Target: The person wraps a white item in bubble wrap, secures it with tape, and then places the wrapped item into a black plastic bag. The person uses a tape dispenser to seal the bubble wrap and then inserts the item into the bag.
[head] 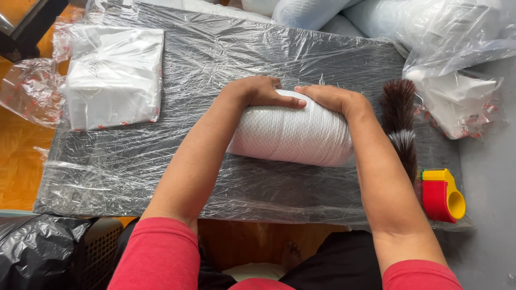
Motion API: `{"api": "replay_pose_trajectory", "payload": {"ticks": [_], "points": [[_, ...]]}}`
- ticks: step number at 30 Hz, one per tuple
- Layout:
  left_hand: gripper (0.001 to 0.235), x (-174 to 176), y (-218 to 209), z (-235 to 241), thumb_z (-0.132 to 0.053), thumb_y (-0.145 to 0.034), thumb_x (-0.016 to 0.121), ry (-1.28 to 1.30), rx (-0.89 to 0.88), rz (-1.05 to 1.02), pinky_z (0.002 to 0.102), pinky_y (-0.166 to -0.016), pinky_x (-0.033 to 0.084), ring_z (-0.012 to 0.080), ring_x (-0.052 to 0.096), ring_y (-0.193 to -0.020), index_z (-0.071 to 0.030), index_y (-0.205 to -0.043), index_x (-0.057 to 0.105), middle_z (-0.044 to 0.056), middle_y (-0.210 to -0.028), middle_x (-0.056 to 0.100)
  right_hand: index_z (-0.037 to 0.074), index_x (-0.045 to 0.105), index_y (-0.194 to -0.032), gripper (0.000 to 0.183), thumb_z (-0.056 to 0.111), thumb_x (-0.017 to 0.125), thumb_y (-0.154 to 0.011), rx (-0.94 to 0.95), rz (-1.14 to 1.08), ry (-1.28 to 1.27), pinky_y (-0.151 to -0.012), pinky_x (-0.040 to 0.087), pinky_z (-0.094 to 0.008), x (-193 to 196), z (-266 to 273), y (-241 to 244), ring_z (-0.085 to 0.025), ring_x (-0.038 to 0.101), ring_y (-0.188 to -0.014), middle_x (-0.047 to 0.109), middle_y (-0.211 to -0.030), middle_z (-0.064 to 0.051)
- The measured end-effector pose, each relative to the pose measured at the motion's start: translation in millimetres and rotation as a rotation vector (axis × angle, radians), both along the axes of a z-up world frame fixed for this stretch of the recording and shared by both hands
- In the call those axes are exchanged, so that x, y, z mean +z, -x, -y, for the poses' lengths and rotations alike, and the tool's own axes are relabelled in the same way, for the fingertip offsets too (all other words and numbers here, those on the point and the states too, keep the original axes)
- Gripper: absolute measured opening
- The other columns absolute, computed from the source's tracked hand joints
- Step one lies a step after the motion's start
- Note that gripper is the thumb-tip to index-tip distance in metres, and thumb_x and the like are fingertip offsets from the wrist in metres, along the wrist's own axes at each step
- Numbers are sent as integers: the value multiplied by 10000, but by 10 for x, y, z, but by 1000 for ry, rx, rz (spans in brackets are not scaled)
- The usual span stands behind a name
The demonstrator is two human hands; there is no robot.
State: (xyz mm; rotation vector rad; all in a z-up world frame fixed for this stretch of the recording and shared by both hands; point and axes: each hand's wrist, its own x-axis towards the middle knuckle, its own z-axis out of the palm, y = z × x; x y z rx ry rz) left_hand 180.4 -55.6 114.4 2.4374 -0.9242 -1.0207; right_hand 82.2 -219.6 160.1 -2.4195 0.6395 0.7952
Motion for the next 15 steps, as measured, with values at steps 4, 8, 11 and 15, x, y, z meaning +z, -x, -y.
{"api": "replay_pose_trajectory", "payload": {"ticks": [4, 8, 11, 15], "points": [[1156, -136, 45, -22, -1024, -521, 538, 38, 8, 37, 456, -1115, 439, 339, 580, -1312, -237, -1365, 607, 160, -1315, 653, 209, 605, -1439, 782, 719, 381, -889, 18, 30, -18, -1255, 257, -448, -177, 61, -15, -290, 405, -1474, 531, -1535, -55], [1209, -288, 169, -66, -1020, -569, 539, 102, -20, 144, 477, -1130, 425, 343, 553, -1341, -194, -1453, 528, 151, -1394, 611, 251, 674, -1348, 742, 736, 308, -923, 96, 91, 98, -1200, 323, -468, -377, 161, 90, -292, 485, -1402, 606, -1449, -33], [1243, -317, 352, -168, -1033, -584, 525, 155, -55, 270, 471, -1138, 415, 324, 546, -1347, -165, -1473, 525, 121, -1432, 596, 264, 699, -1283, 698, 729, 309, -937, 168, 201, 174, -1136, 388, -493, -508, 181, 257, -308, 547, -1328, 651, -1376, -32], [1156, -349, 688, -360, -982, -659, 571, 314, -111, 497, 461, -1110, 411, 325, 607, -1235, -86, -1388, 608, 136, -1298, 671, 192, 717, -1155, 668, 716, 342, -980, 264, 476, 258, -1039, 462, -484, -657, 151, 608, -293, 631, -1181, 709, -1151, -84]]}}
